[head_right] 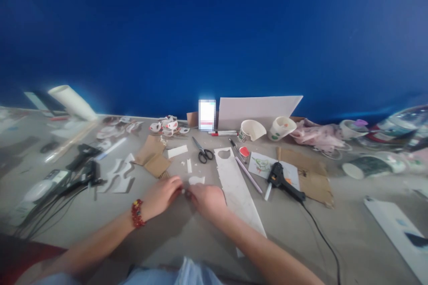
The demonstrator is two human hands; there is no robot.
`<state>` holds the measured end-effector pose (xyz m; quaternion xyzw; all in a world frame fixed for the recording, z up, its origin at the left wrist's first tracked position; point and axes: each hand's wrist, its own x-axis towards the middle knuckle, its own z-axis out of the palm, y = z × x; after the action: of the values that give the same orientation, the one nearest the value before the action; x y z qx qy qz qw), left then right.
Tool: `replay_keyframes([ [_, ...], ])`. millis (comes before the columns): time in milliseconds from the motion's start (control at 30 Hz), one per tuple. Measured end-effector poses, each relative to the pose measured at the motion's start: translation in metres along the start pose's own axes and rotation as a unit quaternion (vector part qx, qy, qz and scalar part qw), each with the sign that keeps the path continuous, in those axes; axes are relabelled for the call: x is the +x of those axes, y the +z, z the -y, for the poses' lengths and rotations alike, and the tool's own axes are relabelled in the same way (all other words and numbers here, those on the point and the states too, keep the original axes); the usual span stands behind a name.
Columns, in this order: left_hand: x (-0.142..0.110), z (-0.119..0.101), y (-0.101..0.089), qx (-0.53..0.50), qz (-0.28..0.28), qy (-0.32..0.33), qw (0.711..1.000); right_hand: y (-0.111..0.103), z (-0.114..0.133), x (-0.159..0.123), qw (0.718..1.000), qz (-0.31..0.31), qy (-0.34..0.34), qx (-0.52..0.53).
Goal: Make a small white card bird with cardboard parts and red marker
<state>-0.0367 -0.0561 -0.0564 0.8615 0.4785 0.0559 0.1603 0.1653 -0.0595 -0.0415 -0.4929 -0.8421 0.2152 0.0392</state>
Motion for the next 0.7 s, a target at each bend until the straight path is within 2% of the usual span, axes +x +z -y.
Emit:
replay_keyframes([
  [133, -0.001, 0.002, 0.0, -0.031, -0.012, -0.012, 0.999, -0.002, 0.004, 0.006, 0.997, 0.044, 0.004, -0.06],
  [333, -0.002, 0.001, -0.003, -0.065, -0.018, 0.016, 0.998, -0.001, 0.004, 0.013, 0.996, 0.056, 0.018, -0.07],
  [533, 0.0, 0.001, 0.002, -0.097, -0.079, 0.0, 0.992, 0.0, -0.003, 0.013, 0.998, 0.041, 0.032, -0.038],
  [700, 0.002, -0.002, 0.004, -0.139, -0.107, 0.016, 0.984, 0.002, -0.007, 0.012, 0.999, 0.038, 0.038, -0.002],
])
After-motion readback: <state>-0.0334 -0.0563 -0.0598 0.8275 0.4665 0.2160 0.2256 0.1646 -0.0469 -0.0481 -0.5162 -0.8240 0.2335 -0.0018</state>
